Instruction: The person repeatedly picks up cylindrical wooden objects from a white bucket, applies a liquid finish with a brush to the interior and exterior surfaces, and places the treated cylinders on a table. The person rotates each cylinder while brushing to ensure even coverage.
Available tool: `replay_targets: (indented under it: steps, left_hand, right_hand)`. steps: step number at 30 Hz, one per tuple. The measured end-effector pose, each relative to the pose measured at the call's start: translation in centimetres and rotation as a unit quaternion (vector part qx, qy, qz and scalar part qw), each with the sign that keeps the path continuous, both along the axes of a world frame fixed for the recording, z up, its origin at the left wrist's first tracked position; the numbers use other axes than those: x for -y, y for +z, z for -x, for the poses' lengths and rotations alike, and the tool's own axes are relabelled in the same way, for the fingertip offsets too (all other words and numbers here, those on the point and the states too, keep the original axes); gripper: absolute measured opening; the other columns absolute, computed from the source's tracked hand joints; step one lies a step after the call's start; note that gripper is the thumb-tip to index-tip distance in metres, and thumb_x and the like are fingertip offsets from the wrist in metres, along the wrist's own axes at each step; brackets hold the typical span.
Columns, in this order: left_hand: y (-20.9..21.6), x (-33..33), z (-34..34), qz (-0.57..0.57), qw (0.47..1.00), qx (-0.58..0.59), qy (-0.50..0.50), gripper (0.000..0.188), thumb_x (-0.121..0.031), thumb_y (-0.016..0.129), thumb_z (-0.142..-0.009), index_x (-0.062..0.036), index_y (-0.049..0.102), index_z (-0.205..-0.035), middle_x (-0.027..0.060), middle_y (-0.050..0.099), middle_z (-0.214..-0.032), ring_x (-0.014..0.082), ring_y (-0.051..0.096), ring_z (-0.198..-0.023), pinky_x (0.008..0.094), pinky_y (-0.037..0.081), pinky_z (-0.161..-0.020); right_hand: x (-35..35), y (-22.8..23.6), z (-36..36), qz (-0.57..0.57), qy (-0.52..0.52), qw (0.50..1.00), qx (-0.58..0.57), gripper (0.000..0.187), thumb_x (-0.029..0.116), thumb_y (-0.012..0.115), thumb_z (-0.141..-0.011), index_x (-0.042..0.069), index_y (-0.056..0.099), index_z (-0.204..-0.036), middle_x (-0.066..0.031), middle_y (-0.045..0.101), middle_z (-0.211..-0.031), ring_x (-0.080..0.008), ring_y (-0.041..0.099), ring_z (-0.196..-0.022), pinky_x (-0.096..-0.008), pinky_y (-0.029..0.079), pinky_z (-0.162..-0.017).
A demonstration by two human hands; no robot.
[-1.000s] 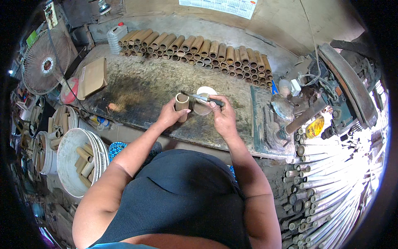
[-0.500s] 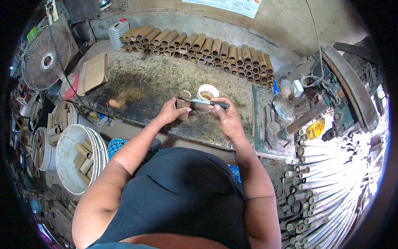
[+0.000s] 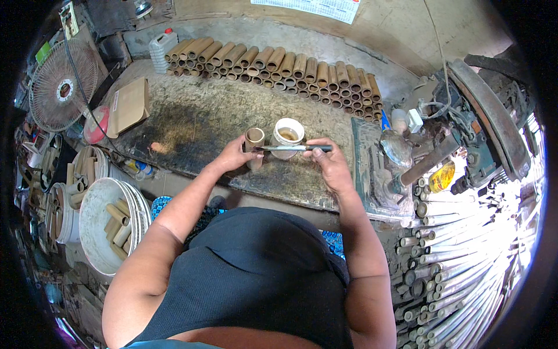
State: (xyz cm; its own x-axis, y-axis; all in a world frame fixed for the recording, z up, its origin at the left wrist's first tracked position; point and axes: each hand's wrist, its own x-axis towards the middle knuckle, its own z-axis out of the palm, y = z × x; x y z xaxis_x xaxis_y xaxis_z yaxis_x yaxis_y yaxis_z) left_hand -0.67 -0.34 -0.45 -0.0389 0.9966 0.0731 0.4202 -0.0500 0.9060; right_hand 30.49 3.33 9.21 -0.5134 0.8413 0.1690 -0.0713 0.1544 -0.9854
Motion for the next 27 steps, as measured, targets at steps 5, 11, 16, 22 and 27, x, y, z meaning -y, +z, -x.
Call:
replay_targets:
  steps: [5,11,16,22,27]
  left_hand:
    - [0.8,0.8,-0.9,-0.028,0.998,-0.033,0.036,0.071,-0.037,0.089,-0.077,-0.0050,0.057,-0.132,0.0183,0.069,-0.124,0.0326,0.066,-0.117,0.0420,0.051,-0.101]
    - [1.3,1.2,-2.4,-0.039,0.994,-0.051,0.090,0.073,-0.041,0.090,-0.074,-0.0042,0.057,-0.128,0.0200,0.069,-0.122,0.0358,0.067,-0.114,0.0444,0.053,-0.098]
    - [1.2,1.3,-2.7,-0.029,0.993,-0.052,0.106,0.076,-0.042,0.091,-0.074,-0.0045,0.055,-0.130,0.0209,0.069,-0.122,0.0372,0.067,-0.115,0.0463,0.053,-0.098]
    - [1.4,1.4,-2.9,-0.029,0.993,-0.050,0.106,0.075,-0.041,0.090,-0.075,-0.0049,0.054,-0.130,0.0206,0.069,-0.123,0.0363,0.066,-0.116,0.0453,0.052,-0.099]
    - [1.3,1.3,-2.9,-0.028,0.993,-0.045,0.105,0.074,-0.040,0.090,-0.075,-0.0052,0.054,-0.130,0.0193,0.068,-0.124,0.0345,0.066,-0.117,0.0442,0.052,-0.099]
  right_hand:
    - [-0.4,-0.6,0.9,-0.014,-0.044,0.996,-0.074,0.030,0.020,0.061,-0.104,0.001,0.057,-0.128,-0.0095,0.072,-0.105,-0.0116,0.061,-0.093,-0.0258,0.047,-0.084]
    - [0.7,-0.7,3.2,-0.104,-0.054,0.993,-0.010,0.025,0.009,0.057,-0.105,-0.001,0.056,-0.127,-0.0106,0.068,-0.113,-0.0165,0.065,-0.108,-0.0296,0.048,-0.097]
    - [1.2,-0.5,3.1,-0.100,-0.066,0.993,0.021,0.025,0.010,0.057,-0.105,0.000,0.057,-0.127,-0.0106,0.068,-0.112,-0.0156,0.065,-0.107,-0.0290,0.049,-0.094]
    - [1.1,-0.7,2.3,-0.099,-0.067,0.993,0.018,0.025,0.011,0.057,-0.105,0.000,0.057,-0.127,-0.0105,0.069,-0.112,-0.0149,0.065,-0.105,-0.0285,0.048,-0.093]
    - [1.2,-0.6,1.6,-0.101,-0.080,0.991,0.033,0.025,0.011,0.057,-0.105,0.000,0.057,-0.127,-0.0107,0.069,-0.109,-0.0148,0.065,-0.105,-0.0282,0.048,-0.094]
